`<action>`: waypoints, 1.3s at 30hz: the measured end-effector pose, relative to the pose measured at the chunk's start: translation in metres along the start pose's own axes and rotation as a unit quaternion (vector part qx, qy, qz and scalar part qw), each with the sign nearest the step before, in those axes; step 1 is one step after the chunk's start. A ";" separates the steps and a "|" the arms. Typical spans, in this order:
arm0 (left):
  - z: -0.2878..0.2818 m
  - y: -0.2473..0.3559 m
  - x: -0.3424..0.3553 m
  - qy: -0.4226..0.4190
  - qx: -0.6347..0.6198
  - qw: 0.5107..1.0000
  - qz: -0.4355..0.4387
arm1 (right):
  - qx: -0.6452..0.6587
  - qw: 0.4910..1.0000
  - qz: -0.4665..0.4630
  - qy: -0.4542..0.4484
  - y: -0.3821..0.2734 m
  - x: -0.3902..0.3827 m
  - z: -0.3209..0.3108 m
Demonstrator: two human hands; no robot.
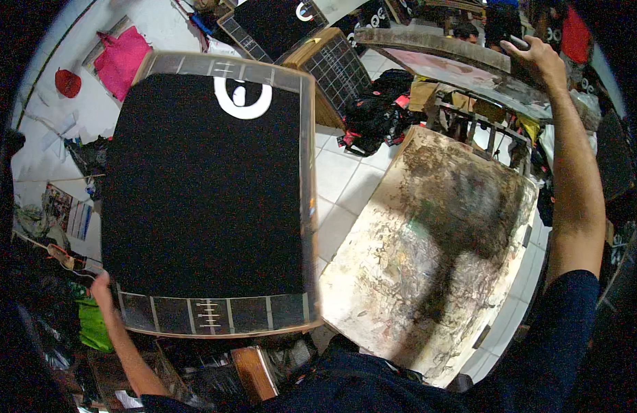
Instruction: The person repeatedly places a screen printing frame over a black skateboard deck, uses a squeegee to pull white ink across the screen, then lifts the frame to reveal a white logo. The cycle repeats on the same deck throughout the clip.
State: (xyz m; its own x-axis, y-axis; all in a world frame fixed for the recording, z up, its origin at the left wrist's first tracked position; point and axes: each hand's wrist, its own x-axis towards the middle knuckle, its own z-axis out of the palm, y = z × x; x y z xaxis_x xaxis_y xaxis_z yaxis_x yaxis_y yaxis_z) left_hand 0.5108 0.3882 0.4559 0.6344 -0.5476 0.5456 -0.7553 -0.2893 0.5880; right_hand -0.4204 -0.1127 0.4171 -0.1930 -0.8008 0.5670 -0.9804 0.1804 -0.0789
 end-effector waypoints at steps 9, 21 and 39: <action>0.257 -0.093 -0.231 -0.117 -0.176 0.913 -0.349 | -0.074 0.997 0.032 0.002 -0.007 -0.042 0.005; 0.418 -0.090 -0.328 -0.457 -0.163 0.862 -0.149 | -0.073 0.997 0.002 0.019 -0.008 -0.048 -0.002; 0.430 -0.027 -0.359 -0.543 -0.174 0.817 -0.083 | 0.009 0.999 0.022 0.034 -0.021 -0.021 -0.020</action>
State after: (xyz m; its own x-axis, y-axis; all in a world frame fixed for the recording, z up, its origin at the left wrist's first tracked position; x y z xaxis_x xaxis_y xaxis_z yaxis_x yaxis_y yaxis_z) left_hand 0.2324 0.2547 -0.0126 0.0606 -0.9524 -0.2987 -0.4617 -0.2920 0.8376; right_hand -0.3951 -0.0883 0.4230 -0.2330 -0.7522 0.6163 -0.9718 0.2039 -0.1186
